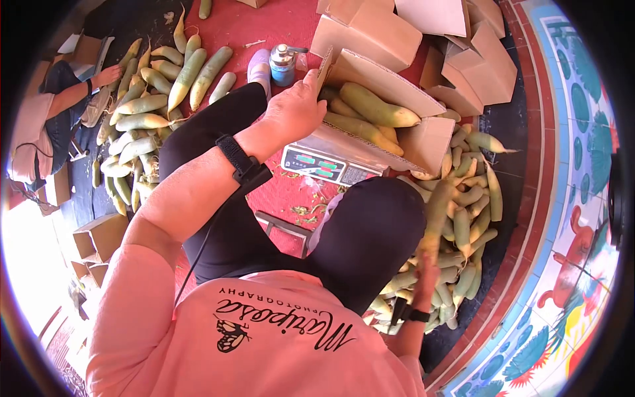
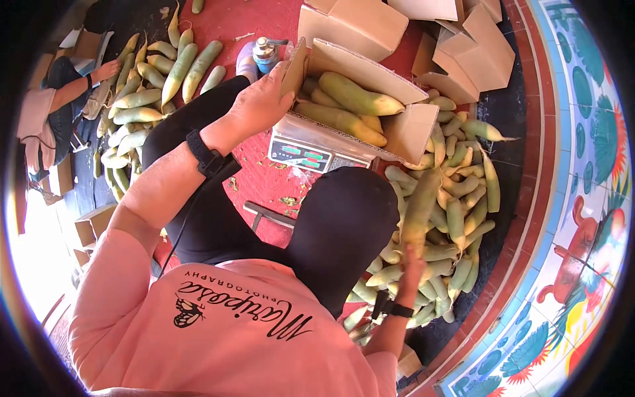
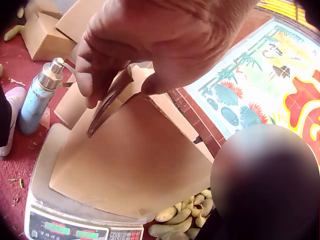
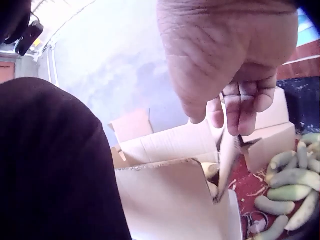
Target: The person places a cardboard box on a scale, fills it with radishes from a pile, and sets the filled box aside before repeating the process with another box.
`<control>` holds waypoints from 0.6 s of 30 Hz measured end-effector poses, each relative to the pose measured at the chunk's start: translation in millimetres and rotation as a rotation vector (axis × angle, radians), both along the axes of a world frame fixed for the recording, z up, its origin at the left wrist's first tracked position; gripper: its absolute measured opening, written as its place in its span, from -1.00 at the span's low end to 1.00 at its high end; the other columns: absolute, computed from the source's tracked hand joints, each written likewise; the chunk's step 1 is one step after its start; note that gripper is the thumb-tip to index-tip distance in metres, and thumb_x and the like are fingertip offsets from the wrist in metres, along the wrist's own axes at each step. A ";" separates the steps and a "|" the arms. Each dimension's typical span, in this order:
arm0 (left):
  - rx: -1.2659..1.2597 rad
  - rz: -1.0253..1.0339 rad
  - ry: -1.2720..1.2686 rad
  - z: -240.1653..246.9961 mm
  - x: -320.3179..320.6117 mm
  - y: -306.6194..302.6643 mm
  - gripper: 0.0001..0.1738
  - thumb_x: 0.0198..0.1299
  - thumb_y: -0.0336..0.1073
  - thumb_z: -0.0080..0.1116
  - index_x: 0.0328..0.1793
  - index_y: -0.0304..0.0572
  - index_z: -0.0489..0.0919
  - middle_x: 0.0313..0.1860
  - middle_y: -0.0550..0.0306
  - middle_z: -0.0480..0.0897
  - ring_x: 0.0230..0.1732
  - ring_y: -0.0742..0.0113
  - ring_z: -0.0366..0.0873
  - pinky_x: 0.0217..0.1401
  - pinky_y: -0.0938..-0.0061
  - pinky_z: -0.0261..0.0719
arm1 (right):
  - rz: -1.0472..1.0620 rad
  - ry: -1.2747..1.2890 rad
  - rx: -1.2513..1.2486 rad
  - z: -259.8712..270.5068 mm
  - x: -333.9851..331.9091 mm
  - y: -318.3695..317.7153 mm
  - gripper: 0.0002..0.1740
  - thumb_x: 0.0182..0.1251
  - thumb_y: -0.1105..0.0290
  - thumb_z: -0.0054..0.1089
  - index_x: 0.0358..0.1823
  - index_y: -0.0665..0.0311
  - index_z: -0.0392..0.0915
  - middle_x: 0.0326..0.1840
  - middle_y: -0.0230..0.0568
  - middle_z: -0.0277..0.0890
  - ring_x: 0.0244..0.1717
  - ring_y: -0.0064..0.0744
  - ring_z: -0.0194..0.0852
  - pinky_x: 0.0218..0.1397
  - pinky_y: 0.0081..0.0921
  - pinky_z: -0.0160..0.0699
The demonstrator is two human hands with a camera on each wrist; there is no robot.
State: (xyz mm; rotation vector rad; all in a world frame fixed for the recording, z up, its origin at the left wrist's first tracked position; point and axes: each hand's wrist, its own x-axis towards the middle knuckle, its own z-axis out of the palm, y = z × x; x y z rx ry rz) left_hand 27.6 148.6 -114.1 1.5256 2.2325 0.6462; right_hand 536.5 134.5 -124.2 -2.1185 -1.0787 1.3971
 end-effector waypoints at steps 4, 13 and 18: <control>-0.052 0.079 -0.123 27.1 -0.6 0.2 -0.26 0.23 -0.22 0.03 0.44 -0.38 0.03 0.29 -0.46 0.31 0.28 -0.22 0.35 0.33 0.14 0.33 | 0.389 -0.277 0.493 87.2 -67.7 60.9 -0.53 0.15 0.18 0.32 -0.06 0.41 0.51 -0.29 -0.31 0.58 -0.36 -0.44 0.49 -0.26 -0.50 0.46; 0.059 0.083 -0.214 19.8 -6.0 1.0 -0.26 0.27 -0.22 0.00 0.47 -0.37 -0.02 0.21 -0.48 0.39 0.25 -0.24 0.38 0.31 0.14 0.33 | 1.024 -0.277 0.405 109.1 -229.5 159.3 -0.47 0.03 0.13 0.40 -0.11 0.42 0.56 -0.29 -0.06 0.61 -0.29 -0.33 0.58 -0.13 -0.41 0.52; 0.084 0.075 -0.192 21.9 -5.6 1.0 -0.27 0.25 -0.24 0.02 0.44 -0.41 0.01 0.18 -0.50 0.40 0.22 -0.24 0.41 0.27 0.15 0.38 | 1.459 -0.656 0.856 72.9 -238.0 168.3 -0.57 0.25 0.11 0.15 -0.03 0.32 0.57 -0.18 -0.02 0.57 -0.20 -0.01 0.54 -0.06 -0.19 0.51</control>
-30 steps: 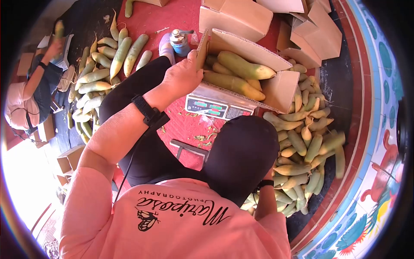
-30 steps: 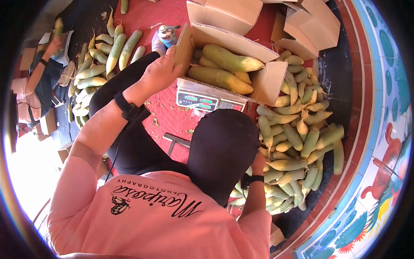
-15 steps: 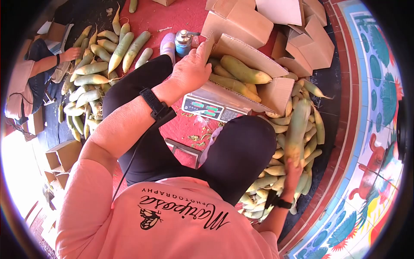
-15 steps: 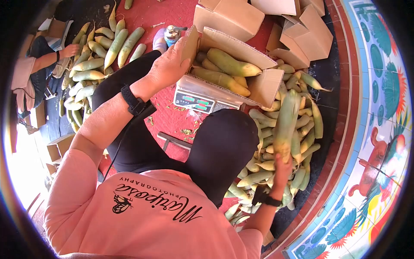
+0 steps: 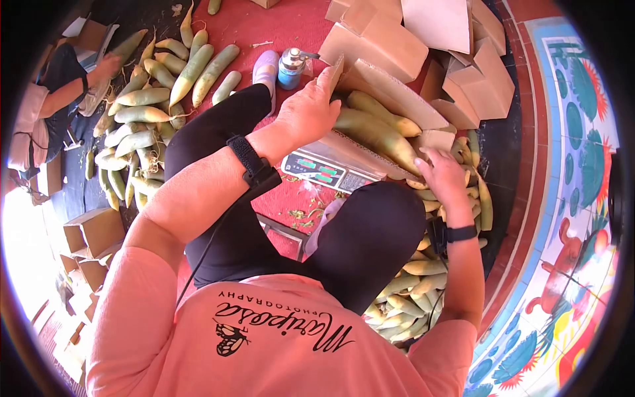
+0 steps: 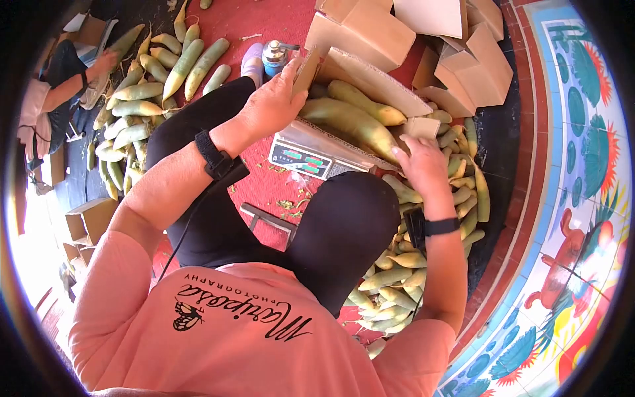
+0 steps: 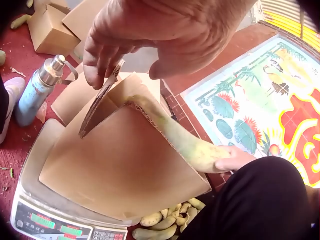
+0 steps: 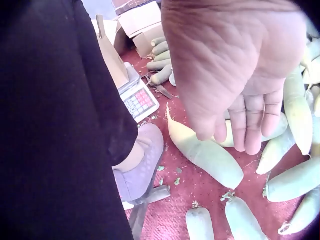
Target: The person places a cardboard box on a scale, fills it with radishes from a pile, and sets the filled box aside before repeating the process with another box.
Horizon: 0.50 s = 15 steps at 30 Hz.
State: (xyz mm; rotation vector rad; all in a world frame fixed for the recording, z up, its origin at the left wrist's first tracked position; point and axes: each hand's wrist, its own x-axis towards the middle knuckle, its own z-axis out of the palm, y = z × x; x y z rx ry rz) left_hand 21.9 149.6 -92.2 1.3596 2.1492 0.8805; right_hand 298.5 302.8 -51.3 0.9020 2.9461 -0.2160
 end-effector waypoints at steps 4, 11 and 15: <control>0.023 -0.027 0.053 -0.5 2.6 -3.4 -0.28 0.24 -0.23 0.05 0.41 -0.42 0.04 0.11 -0.49 0.44 0.16 -0.23 0.45 0.21 0.14 0.43 | -0.310 0.165 -0.125 14.0 38.8 -15.6 -0.68 0.28 0.23 0.15 -0.11 0.33 0.57 -0.19 -0.02 0.56 -0.24 -0.04 0.55 -0.14 -0.30 0.51; 0.088 0.007 0.118 -19.0 -2.0 2.5 -0.30 0.22 -0.22 0.09 0.38 -0.39 0.08 0.10 -0.45 0.46 0.13 -0.24 0.46 0.19 0.13 0.44 | -0.641 0.241 -0.285 -54.4 162.0 -104.1 -0.79 0.28 0.34 0.13 -0.17 0.31 0.58 -0.30 0.07 0.59 -0.27 0.02 0.60 -0.24 -0.28 0.52; 0.105 0.052 0.148 -15.9 -3.5 1.6 -0.32 0.23 -0.20 0.05 0.38 -0.38 0.10 0.10 -0.42 0.47 0.16 -0.24 0.45 0.22 0.12 0.41 | -0.536 -0.065 -0.367 -108.0 222.7 -186.2 -0.72 0.23 0.25 0.17 -0.12 0.26 0.59 -0.22 0.10 0.61 -0.23 0.07 0.61 -0.23 -0.23 0.54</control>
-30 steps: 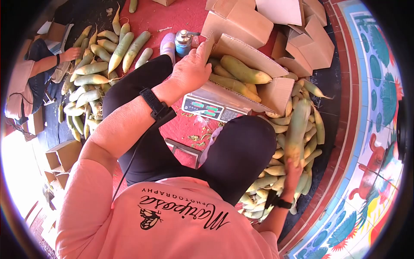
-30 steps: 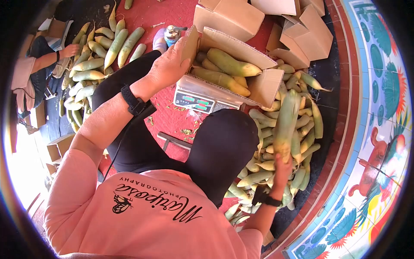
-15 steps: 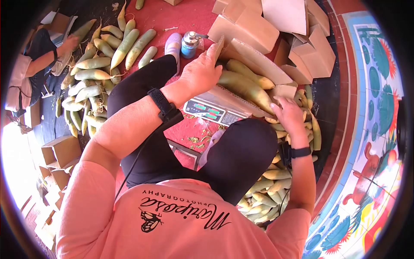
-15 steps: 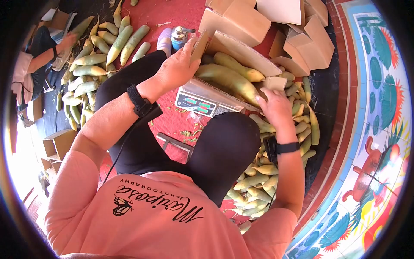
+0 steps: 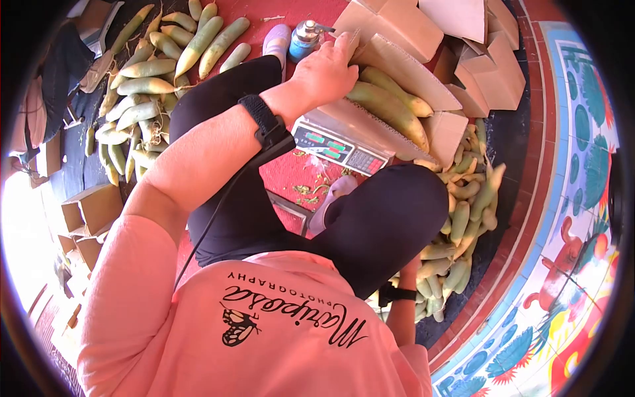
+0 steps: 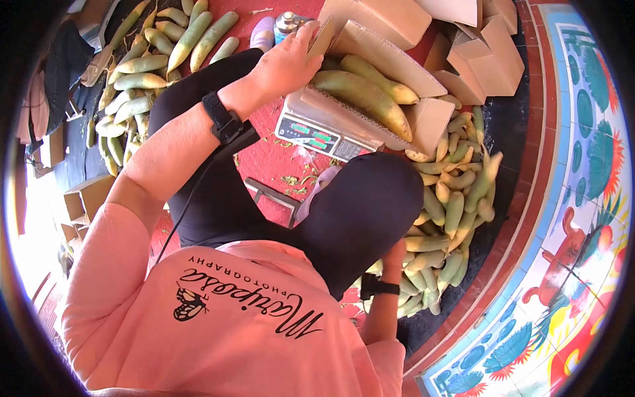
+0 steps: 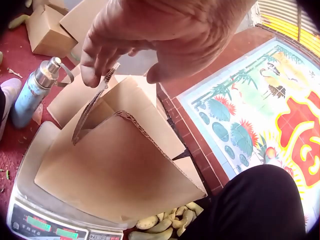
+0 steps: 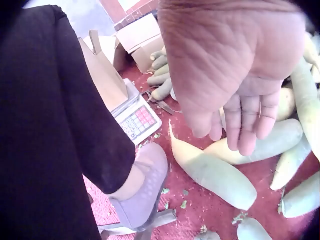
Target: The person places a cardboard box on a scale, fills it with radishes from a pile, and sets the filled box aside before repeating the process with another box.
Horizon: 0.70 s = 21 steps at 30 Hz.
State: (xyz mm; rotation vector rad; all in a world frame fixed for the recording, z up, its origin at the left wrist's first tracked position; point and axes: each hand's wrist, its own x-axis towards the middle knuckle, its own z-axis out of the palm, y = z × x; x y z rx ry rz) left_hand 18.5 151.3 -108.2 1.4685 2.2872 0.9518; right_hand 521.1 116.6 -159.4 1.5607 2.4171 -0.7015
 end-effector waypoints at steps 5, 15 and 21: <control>-0.157 -0.042 -0.212 5.7 -13.3 -5.5 -0.26 0.23 -0.13 -0.03 0.46 -0.35 0.08 0.20 -0.42 0.43 0.26 -0.21 0.40 0.34 0.17 0.33 | 0.020 -0.025 -0.193 -47.1 45.5 -82.0 -0.67 0.22 0.19 0.17 -0.10 0.24 0.60 -0.19 0.08 0.61 -0.18 0.07 0.60 -0.19 -0.21 0.55; -0.129 -0.117 -0.081 78.5 -29.8 -70.7 -0.53 0.26 -0.16 0.06 0.25 -0.19 0.44 0.06 -0.21 0.58 0.09 0.00 0.55 0.12 0.26 0.47 | -0.025 0.171 -0.195 -68.1 47.7 -92.3 -0.58 0.21 0.06 0.16 -0.06 0.21 0.60 -0.14 0.05 0.62 -0.09 0.06 0.59 -0.10 -0.17 0.56; 0.028 -0.054 0.260 97.3 -46.6 -133.6 -0.56 0.28 -0.19 0.08 0.24 -0.18 0.45 0.05 -0.14 0.57 0.09 -0.03 0.53 0.11 0.27 0.49 | 0.036 0.036 -0.219 -84.7 53.1 -85.3 -0.56 0.23 0.02 0.13 -0.04 0.17 0.61 -0.11 0.02 0.63 -0.03 0.06 0.57 -0.04 -0.16 0.54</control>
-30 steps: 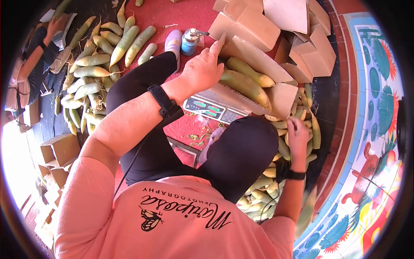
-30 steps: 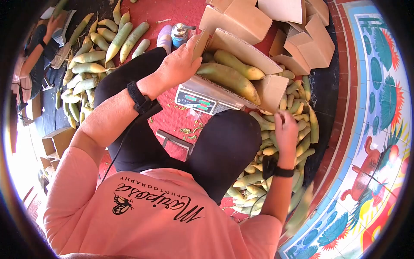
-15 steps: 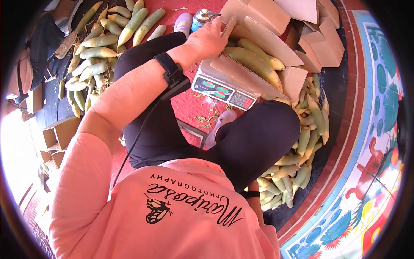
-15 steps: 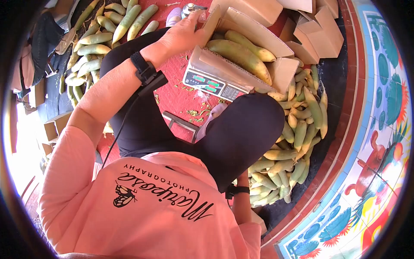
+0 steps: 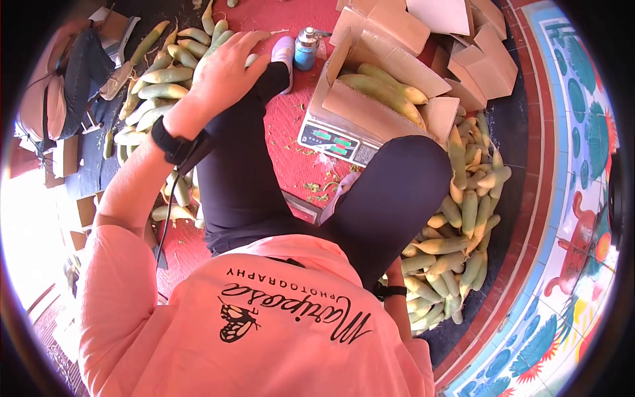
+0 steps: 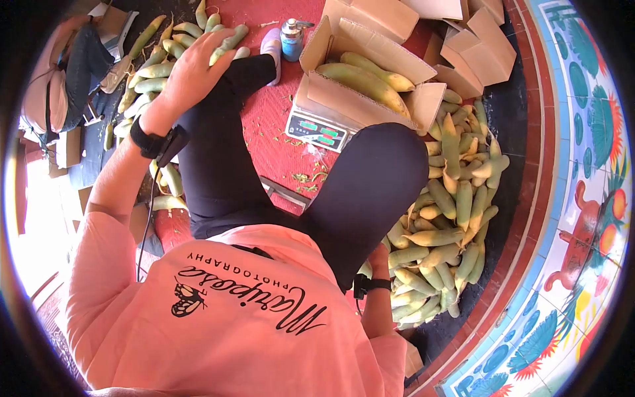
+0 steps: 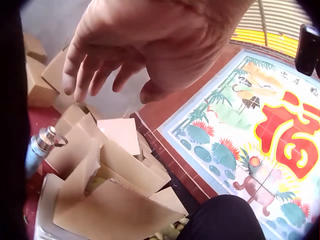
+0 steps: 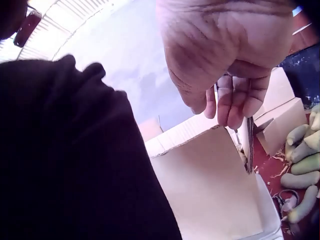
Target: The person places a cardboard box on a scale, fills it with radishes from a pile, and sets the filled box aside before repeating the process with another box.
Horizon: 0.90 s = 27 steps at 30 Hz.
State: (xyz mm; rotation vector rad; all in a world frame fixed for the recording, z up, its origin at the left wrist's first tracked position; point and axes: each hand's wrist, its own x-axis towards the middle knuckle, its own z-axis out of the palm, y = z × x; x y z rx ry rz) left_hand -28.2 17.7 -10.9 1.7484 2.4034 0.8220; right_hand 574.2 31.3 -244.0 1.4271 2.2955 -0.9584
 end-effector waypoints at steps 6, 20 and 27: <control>0.103 0.087 0.261 -8.7 -7.3 -26.7 -0.59 0.24 -0.26 0.12 0.19 -0.24 0.46 0.10 -0.14 0.54 0.13 -0.11 0.49 0.19 0.22 0.44 | -0.290 0.057 0.120 59.0 -48.2 65.3 -0.72 0.29 0.27 0.13 -0.10 0.30 0.60 -0.24 0.03 0.63 -0.17 -0.08 0.63 -0.13 -0.30 0.55; 0.024 0.044 0.188 -6.7 4.1 -21.1 -0.58 0.17 -0.28 0.13 0.15 -0.29 0.46 0.07 -0.12 0.53 0.04 -0.09 0.47 0.17 0.18 0.39 | -0.220 0.615 0.343 174.2 -204.9 214.9 -0.82 0.33 0.47 0.13 -0.09 0.37 0.55 -0.26 -0.22 0.57 -0.30 -0.54 0.50 -0.18 -0.58 0.50; -0.009 0.035 0.198 -4.8 6.0 -16.5 -0.59 0.17 -0.28 0.13 0.12 -0.31 0.47 0.06 -0.11 0.54 0.05 -0.09 0.47 0.16 0.18 0.39 | -0.010 0.473 0.448 145.5 -225.2 228.4 -0.82 0.26 0.50 0.16 -0.12 0.29 0.57 -0.23 -0.06 0.56 -0.27 -0.16 0.56 -0.20 -0.41 0.53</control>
